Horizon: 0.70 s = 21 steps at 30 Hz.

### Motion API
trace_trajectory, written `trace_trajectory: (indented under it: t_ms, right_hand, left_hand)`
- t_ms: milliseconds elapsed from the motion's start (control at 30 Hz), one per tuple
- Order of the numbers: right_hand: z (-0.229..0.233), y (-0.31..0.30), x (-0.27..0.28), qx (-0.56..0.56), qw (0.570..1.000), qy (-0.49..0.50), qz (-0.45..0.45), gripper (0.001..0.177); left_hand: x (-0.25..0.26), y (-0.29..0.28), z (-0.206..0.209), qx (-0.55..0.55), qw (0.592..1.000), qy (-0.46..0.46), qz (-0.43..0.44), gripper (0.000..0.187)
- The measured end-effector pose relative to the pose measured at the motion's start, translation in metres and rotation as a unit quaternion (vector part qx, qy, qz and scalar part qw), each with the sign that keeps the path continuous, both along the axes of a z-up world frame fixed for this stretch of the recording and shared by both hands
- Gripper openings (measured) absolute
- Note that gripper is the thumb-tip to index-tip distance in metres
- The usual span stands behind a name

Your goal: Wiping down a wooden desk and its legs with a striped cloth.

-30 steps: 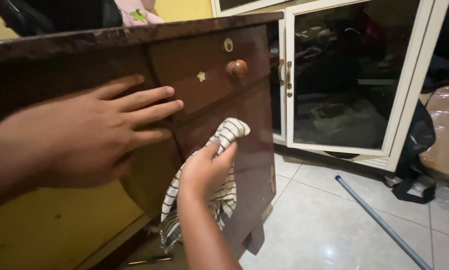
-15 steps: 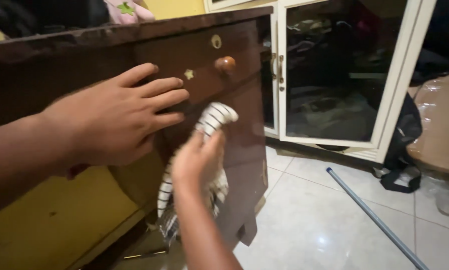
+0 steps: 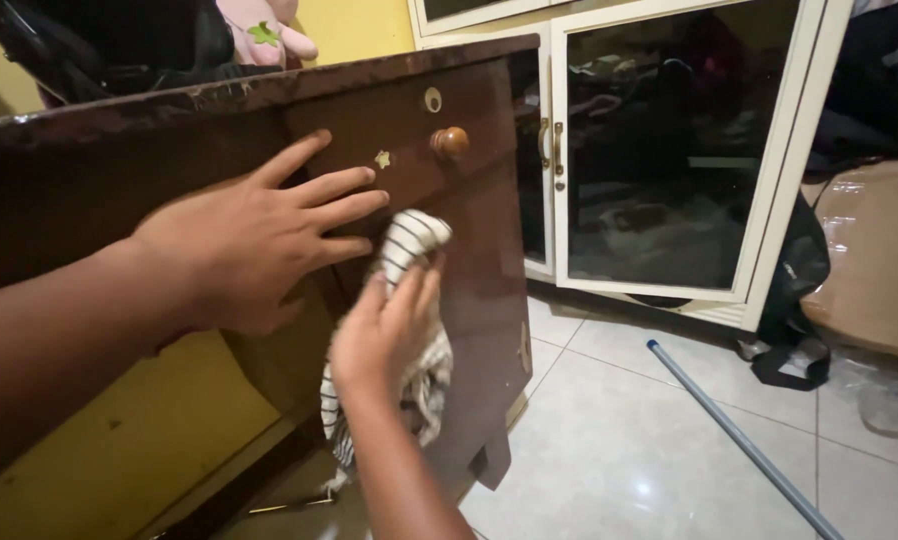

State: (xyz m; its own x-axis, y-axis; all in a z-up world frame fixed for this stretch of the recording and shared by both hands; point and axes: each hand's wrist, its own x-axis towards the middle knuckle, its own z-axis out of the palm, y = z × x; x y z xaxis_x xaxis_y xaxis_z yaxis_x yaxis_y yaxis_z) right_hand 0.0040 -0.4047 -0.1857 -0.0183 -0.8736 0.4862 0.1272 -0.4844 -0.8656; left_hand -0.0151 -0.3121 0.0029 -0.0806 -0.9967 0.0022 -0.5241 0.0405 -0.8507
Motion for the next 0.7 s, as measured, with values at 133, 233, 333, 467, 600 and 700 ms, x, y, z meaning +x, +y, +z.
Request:
trace_trajectory:
  t_ms: [133,233,333,467,600,700]
  right_hand:
    - [-0.005,-0.002,-0.001,-0.119,0.987,-0.103,0.032,0.06]
    - [-0.017,-0.018,0.004,0.118,0.993,0.004,-0.002,0.061]
    - [-0.005,-0.018,-0.01,0.233,0.97,0.01,0.07,0.061]
    - [0.002,-0.011,-0.007,-0.02,0.997,-0.042,0.056,0.062]
    - [-0.027,-0.032,0.026,0.146,0.989,0.01,0.016,0.064]
    - [-0.014,-0.032,-0.01,0.256,0.961,-0.046,0.095,0.06]
  left_hand:
    - [-0.01,0.004,0.004,0.029,0.995,-0.029,0.087,0.083]
    - [-0.007,0.003,0.002,0.012,0.999,-0.003,0.037,0.081]
    - [-0.005,-0.001,0.001,0.019,0.998,-0.013,0.064,0.079]
    - [-0.004,-0.001,0.001,0.015,0.998,-0.007,0.055,0.085]
    - [-0.005,0.001,0.001,0.017,0.999,-0.012,0.05,0.088]
    - [-0.007,0.001,0.002,0.027,0.996,-0.029,0.076,0.082]
